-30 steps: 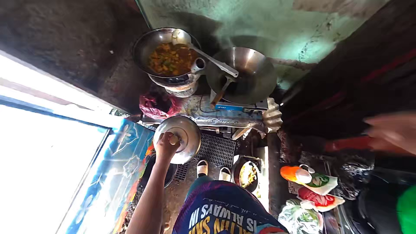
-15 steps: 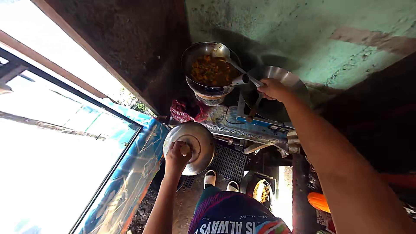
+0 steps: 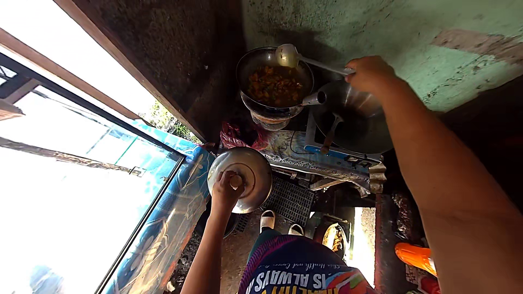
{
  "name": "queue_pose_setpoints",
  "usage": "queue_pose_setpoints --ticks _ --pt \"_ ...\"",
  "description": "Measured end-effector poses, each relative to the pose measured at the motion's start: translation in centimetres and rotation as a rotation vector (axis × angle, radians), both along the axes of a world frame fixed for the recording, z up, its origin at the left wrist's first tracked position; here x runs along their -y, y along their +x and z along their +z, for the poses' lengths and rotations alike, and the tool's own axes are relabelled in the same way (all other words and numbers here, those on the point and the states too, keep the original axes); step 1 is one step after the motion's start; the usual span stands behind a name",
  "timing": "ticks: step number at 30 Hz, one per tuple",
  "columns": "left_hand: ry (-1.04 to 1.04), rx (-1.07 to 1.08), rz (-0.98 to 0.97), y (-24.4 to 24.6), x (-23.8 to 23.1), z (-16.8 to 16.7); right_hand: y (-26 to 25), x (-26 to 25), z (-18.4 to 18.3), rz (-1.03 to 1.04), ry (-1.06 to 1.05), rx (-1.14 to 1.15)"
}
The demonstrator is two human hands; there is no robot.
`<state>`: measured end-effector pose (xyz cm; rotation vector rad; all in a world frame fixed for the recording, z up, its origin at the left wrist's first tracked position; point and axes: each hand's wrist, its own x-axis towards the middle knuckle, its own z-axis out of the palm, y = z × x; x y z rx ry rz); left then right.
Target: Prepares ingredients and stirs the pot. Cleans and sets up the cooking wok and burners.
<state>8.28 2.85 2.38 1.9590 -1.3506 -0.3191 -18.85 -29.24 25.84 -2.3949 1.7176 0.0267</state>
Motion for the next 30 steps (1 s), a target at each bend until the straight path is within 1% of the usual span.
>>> queue_pose_setpoints --ticks 3,5,7,9,13,15,18,22,23,27,30 --pt "-0.009 0.008 0.002 0.2 0.3 0.2 1.6 -1.1 -1.9 0.069 0.008 0.014" --pt "-0.022 0.013 0.006 0.5 0.4 0.3 1.6 -2.1 -1.4 0.127 -0.034 -0.037" --pt "-0.033 0.016 0.012 0.7 0.7 0.3 1.1 -3.4 0.5 0.157 -0.125 -0.094" --pt "-0.035 0.018 0.012 0.9 0.8 0.4 0.7 -4.9 3.2 0.145 -0.165 -0.130" --pt "-0.061 0.021 0.003 1.2 1.3 0.9 -0.5 -8.8 8.2 0.130 -0.151 -0.138" --pt "-0.076 0.023 0.003 1.2 1.7 1.1 -1.7 -10.4 9.3 0.164 -0.136 -0.125" --pt "-0.070 0.017 0.007 1.3 2.1 1.4 -2.6 -11.8 8.7 0.193 -0.087 -0.127" --pt "-0.025 0.003 -0.004 1.2 2.5 1.8 -2.1 -11.3 4.7 0.162 -0.078 -0.109" --pt "-0.033 0.004 -0.008 1.1 2.6 1.9 -1.9 -11.2 4.1 0.159 -0.072 -0.096" --pt "-0.055 0.007 -0.020 1.1 2.8 2.0 -1.6 -12.0 4.4 0.216 -0.036 -0.002" --pt "-0.032 -0.004 -0.023 1.1 3.0 2.1 -0.5 -12.4 3.0 0.260 -0.023 0.036"
